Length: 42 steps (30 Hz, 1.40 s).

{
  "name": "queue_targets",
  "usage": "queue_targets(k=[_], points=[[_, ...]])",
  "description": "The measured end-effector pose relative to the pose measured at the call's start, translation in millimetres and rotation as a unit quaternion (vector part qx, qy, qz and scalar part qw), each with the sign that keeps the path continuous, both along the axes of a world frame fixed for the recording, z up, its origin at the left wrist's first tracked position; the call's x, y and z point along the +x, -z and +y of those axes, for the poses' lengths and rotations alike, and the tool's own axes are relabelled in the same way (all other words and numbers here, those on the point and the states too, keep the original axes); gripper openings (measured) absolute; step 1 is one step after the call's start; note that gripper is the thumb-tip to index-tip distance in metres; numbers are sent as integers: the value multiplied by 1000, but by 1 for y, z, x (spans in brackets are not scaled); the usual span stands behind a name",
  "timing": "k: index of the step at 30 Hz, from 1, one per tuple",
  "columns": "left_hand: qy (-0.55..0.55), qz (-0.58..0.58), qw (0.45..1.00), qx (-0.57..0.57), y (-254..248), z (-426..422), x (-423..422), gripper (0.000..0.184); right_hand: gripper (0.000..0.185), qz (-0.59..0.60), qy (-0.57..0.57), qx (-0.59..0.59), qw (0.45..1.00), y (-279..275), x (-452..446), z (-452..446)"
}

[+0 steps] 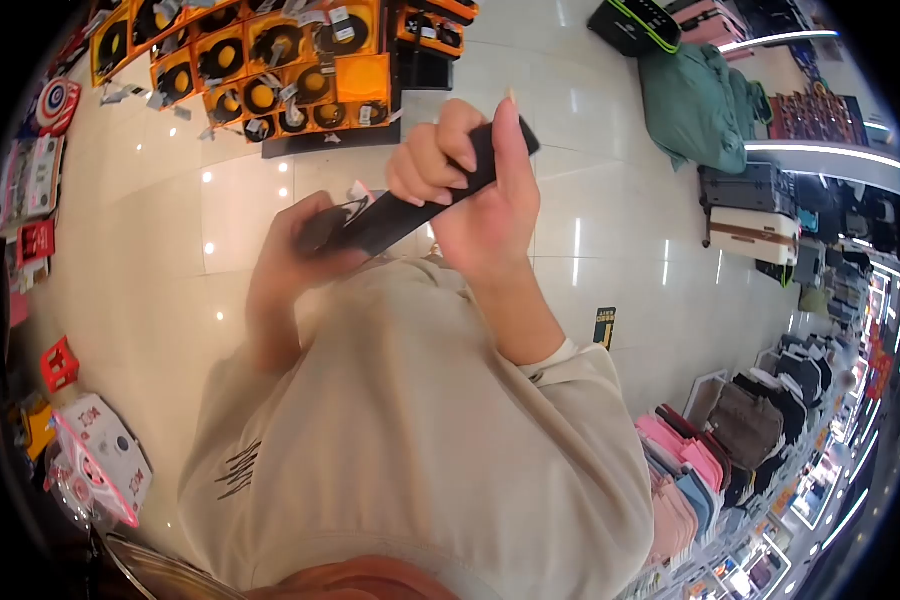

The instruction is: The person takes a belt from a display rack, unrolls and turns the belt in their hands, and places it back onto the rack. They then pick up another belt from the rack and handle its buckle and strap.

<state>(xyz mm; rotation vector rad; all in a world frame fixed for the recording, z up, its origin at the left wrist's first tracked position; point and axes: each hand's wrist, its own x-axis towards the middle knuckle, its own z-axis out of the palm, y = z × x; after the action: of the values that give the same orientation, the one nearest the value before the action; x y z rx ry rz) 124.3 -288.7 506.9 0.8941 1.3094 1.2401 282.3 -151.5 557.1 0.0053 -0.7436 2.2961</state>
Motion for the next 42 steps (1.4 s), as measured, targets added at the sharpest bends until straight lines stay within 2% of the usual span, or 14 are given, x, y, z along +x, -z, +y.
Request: queue_targets(k=[7,16,19,20,23,24,27,28,31,33,35,37,40,42], points=[[15,-28,999,5,-5,-6,0,36,65,38,-53,-69,995,-6,1,-1],[2,-75,997,-7,-9,-5,6,36,50,17,-33,-43,998,-2,4,2],[-27,-64,997,-17,-12,-4,11,34,41,-89,59,62,992,1,0,-3],[-45,-61,997,-15,-10,-3,15,33,35,-112,55,60,990,-1,0,-8],[-84,-68,994,16,3,4,28,30,39,-184,94,69,976,15,-11,-27],[-94,-73,992,30,8,7,32,28,40,-184,58,50,980,14,-9,-31],[-98,7,995,6,10,10,37,24,36,-283,59,163,943,19,-6,-39],[-89,61,994,15,16,10,38,24,27,-280,98,162,941,14,-7,-44],[-99,11,995,-4,16,9,43,30,20,-310,158,173,921,25,-4,-45],[-129,-33,991,26,22,5,39,32,17,-249,207,170,931,21,-1,-34],[-190,-92,977,26,22,6,32,33,19,-226,177,174,942,13,11,-19],[-180,-54,982,13,13,-1,17,32,28,-282,155,246,914,6,18,-5],[-95,16,990,106,-6,-2,16,48,32,-371,130,397,829,-5,21,4],[-32,51,994,90,-20,0,15,64,32,-353,85,446,818,-12,15,0]])
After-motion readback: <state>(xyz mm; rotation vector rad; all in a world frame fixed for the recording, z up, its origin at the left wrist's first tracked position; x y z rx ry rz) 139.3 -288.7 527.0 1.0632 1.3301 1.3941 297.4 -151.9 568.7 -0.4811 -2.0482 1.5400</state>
